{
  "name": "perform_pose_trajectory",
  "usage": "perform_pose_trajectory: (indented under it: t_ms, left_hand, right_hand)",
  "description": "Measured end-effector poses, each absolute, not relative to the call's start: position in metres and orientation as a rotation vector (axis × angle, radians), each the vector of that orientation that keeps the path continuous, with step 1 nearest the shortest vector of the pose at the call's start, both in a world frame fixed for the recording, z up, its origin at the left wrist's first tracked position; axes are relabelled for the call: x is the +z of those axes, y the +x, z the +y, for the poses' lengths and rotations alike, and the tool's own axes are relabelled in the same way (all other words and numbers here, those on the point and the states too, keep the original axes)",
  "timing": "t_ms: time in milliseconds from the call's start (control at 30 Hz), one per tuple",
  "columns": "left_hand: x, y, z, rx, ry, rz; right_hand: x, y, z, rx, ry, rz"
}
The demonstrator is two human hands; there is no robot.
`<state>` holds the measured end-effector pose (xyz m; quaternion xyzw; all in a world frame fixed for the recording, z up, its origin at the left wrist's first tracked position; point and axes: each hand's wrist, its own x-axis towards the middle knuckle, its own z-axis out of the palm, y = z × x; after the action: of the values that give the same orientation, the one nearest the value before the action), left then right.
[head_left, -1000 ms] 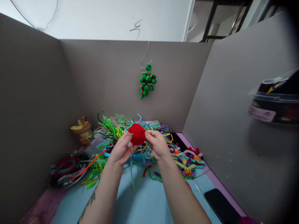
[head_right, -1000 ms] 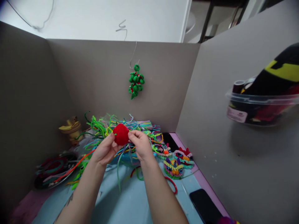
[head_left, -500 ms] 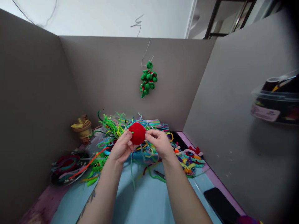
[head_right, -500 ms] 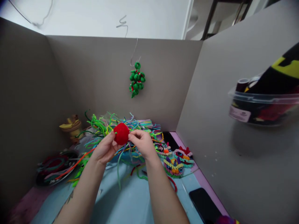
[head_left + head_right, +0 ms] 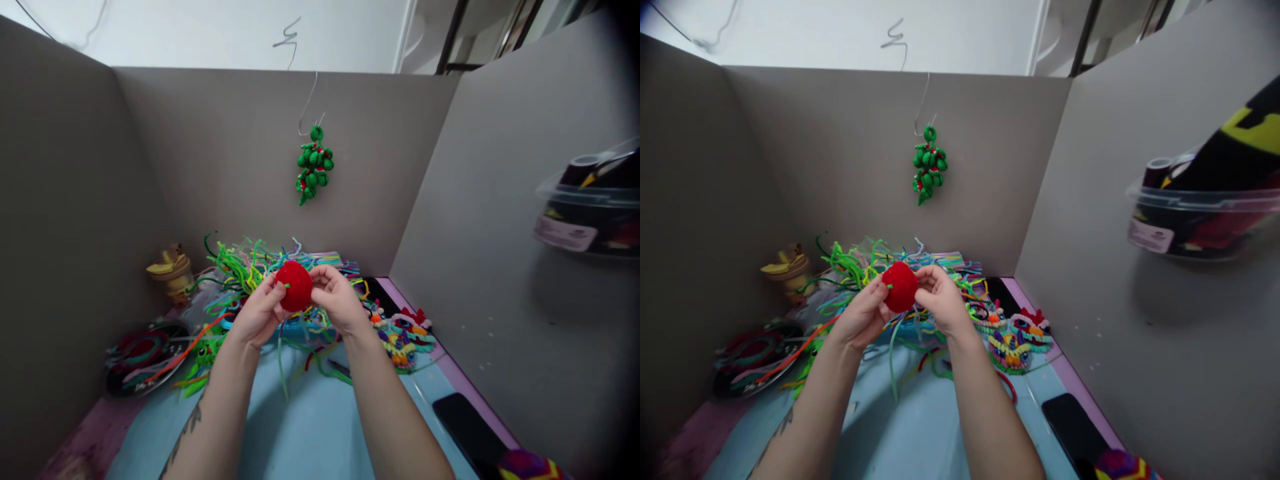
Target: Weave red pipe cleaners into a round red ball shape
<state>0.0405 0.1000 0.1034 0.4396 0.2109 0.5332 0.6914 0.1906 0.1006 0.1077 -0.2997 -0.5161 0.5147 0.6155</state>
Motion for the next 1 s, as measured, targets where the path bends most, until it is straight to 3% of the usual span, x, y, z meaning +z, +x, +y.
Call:
perform_pose_trajectory:
  t_ms: [267,700,1000]
  left_hand:
    - [0.103,0.041,0.104,1.231,0.882,0.483]
    - [0.108,0.050,0.098,1.386,0.956,0.567]
    - [0.105,0.050,0.101,1.532,0.997,0.678]
  right_hand:
    - [0.109,0.194,0.100,1.116,-0.682,-1.186]
    - [0.104,0.187,0.100,0.713,-0.949,-1.134]
    - [0.103,0.183,0.099,0.898,-0.909,-1.081]
